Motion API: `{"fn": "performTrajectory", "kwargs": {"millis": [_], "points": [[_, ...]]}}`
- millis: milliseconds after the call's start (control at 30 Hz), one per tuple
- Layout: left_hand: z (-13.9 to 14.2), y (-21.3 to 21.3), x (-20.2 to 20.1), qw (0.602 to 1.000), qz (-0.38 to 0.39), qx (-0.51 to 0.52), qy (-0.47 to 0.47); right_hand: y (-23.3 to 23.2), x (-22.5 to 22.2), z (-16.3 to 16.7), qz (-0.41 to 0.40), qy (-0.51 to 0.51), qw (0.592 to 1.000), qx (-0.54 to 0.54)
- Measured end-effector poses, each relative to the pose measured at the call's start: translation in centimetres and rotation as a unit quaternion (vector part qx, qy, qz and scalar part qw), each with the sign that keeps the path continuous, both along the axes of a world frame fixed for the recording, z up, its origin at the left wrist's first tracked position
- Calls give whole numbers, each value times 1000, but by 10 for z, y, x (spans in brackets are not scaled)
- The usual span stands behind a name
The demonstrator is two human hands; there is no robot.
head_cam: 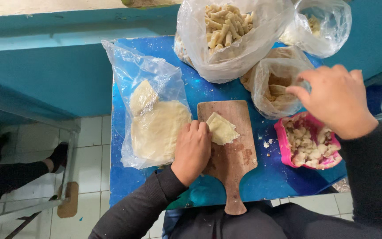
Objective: The person sits at a table and assembles filled pastries. They take thin pastry sheets, spoon filling from a pink bowl onto a sheet, fold and press the sheet closed, and place the finished roll into a plastic bag with other finished rolls.
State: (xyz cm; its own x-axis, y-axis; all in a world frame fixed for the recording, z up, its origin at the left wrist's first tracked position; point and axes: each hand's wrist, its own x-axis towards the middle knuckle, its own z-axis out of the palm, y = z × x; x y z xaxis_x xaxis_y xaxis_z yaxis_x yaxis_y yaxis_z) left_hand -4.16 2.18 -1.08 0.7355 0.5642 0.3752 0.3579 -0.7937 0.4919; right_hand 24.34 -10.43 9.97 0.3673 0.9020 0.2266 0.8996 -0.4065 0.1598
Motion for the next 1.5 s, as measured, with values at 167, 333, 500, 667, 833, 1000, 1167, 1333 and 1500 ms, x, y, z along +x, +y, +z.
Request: {"fn": "performTrajectory", "kwargs": {"millis": [167,333,500,667,833,1000,1167,1333,1500], "points": [[-16,-19,29,1000,-1,2,-10,-38,36,-42,-75,114,990,-42],[-26,-28,35,1000,-3,-22,-16,-44,45,-73,1,223,969,101],[-5,-31,42,998,-2,-52,-38,-36,45,-57,49,253,949,179],[2,-26,39,997,-4,-64,-36,-34,47,-54,-12,311,933,180],[-5,-24,39,997,-1,-73,-32,-42,59,-53,-115,455,860,199],[-5,-22,38,995,-7,-84,-44,-50,56,-43,-102,591,760,250],[-8,-21,39,993,-5,-105,-47,-49,16,-44,-92,636,738,203],[-8,-21,39,994,-6,-100,-52,-33,-36,-61,-108,551,819,118],[-7,-20,36,993,-6,-108,-47,-32,-58,-70,316,192,915,160]]}}
